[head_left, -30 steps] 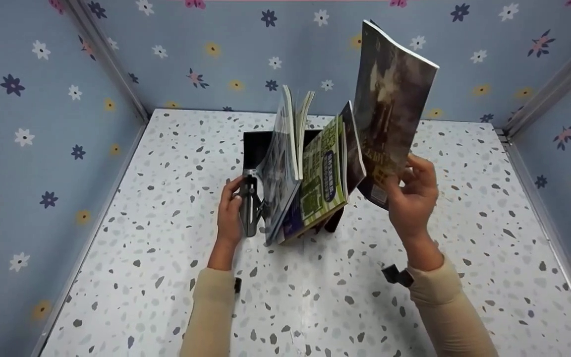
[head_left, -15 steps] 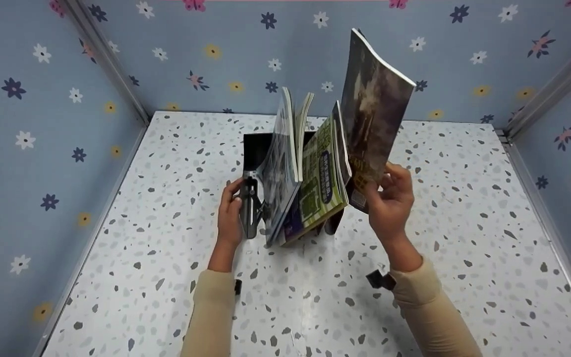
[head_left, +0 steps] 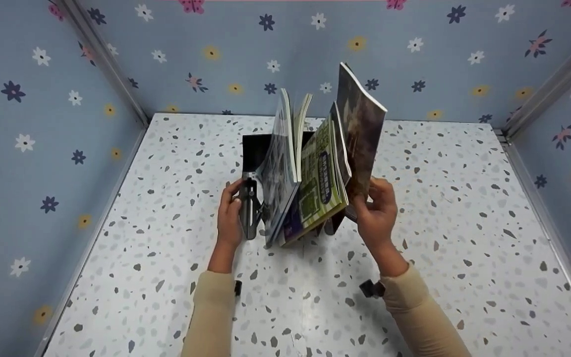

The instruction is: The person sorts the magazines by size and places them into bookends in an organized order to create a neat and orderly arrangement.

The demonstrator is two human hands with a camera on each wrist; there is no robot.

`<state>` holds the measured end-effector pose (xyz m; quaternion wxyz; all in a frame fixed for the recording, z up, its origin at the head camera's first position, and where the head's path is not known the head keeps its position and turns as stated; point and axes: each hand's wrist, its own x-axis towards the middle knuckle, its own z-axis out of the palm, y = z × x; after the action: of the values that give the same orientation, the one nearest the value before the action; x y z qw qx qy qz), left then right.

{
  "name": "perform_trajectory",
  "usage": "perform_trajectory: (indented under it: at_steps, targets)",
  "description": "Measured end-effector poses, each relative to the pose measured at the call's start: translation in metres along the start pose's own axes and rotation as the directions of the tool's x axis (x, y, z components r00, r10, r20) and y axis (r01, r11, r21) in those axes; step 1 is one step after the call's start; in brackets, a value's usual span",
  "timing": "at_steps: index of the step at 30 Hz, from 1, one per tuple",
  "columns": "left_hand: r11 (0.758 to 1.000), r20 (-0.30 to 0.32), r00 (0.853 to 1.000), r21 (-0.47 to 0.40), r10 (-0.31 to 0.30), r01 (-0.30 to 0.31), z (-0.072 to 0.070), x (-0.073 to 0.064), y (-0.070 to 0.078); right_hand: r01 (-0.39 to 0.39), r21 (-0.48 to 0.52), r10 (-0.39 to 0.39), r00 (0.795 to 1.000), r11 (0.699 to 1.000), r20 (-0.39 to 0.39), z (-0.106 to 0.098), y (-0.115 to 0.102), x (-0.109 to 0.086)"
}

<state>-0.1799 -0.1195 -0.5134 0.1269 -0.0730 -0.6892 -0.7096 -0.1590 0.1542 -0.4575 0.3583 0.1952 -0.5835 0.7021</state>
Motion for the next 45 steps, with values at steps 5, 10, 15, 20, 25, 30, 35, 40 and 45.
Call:
perform_trajectory:
  at_steps: [5,10,15,20,25,30,35,40,45]
  targets:
    - [1.000,-0.001,1.000,-0.012,-0.028,0.028,0.000,-0.001,-0.001,0.042,-0.073,-0.042,0.999,0.996,-0.006,0.003,0.000,-0.006]
    - [1.000,-0.008,1.000,0.004,-0.005,0.005,0.000,-0.002,0.000,0.020,-0.125,-0.017,1.000,0.992,0.024,0.005,-0.001,-0.010]
    - [1.000,-0.004,1.000,0.012,0.019,-0.019,-0.003,0.000,-0.008,0.003,-0.187,0.009,0.998,0.982,0.061,0.004,0.000,-0.011]
    - [0.999,-0.006,0.999,0.024,0.035,-0.035,-0.004,0.002,-0.017,-0.028,-0.255,0.058,0.992,0.966,0.110,0.003,0.001,-0.010]
    - [1.000,0.004,1.000,0.008,0.026,-0.026,0.000,-0.001,0.000,-0.051,-0.283,0.097,0.984,0.958,0.150,0.003,0.001,-0.010]
    - [1.000,0.005,1.000,0.001,0.025,-0.025,0.000,-0.001,0.000,-0.054,-0.306,0.114,0.976,0.951,0.183,0.002,0.002,-0.011]
    - [0.999,-0.012,1.000,0.047,0.005,-0.005,-0.001,-0.001,0.001,-0.073,-0.319,0.145,0.967,0.945,0.209,0.000,0.004,-0.012]
    - [0.997,-0.020,1.000,0.075,0.011,-0.009,-0.001,-0.001,0.001,-0.084,-0.323,0.165,0.959,0.943,0.233,-0.001,0.002,-0.012]
    - [0.998,-0.015,1.000,0.064,0.007,-0.006,0.000,0.000,0.001,-0.097,-0.323,0.183,0.952,0.941,0.245,-0.003,0.001,-0.013]
